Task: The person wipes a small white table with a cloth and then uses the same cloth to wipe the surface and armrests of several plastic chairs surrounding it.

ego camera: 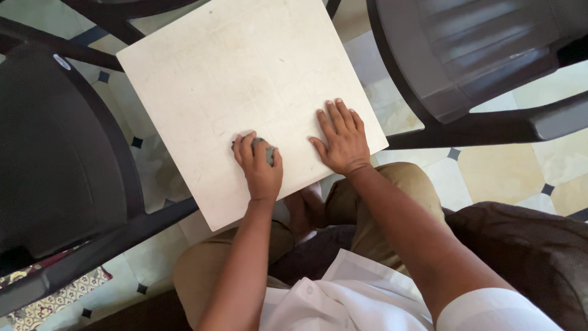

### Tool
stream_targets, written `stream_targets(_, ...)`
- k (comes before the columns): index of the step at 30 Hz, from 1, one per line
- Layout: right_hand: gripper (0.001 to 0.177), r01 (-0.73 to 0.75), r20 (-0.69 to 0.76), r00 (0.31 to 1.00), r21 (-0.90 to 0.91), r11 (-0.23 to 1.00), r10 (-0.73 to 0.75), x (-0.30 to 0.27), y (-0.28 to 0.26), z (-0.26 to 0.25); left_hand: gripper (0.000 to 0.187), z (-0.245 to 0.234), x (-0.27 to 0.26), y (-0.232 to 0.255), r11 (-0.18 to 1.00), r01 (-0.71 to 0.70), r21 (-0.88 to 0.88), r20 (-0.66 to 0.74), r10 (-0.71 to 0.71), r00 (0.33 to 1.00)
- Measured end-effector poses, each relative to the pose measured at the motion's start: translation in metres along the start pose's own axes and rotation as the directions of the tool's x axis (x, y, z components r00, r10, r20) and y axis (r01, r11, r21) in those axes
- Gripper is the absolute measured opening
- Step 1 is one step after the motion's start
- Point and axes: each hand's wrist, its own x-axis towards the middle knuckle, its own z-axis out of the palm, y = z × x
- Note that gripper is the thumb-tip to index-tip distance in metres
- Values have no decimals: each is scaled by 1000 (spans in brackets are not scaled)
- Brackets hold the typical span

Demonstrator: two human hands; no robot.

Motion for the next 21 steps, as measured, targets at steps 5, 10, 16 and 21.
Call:
stream_targets(5,63,5,-17,1000,24,1000,-5,1,-1,-3,34,-6,-3,5,1000,3,-8,10,-3,1000)
stream_targets(10,64,9,-15,1000,13,1000,-9,1,-1,-2,34,-3,0,3,1000,17,10,11,-17,1000)
stream_targets(16,62,9,-3,1000,11,1000,-9,2,-1,-4,34,-4,-2,6,1000,16,3,2,-16,1000)
stream_targets(21,63,5,-6,1000,25,1000,-5,1,-1,-2,32,-4,-5,2,1000,-4,6,29,4,1000)
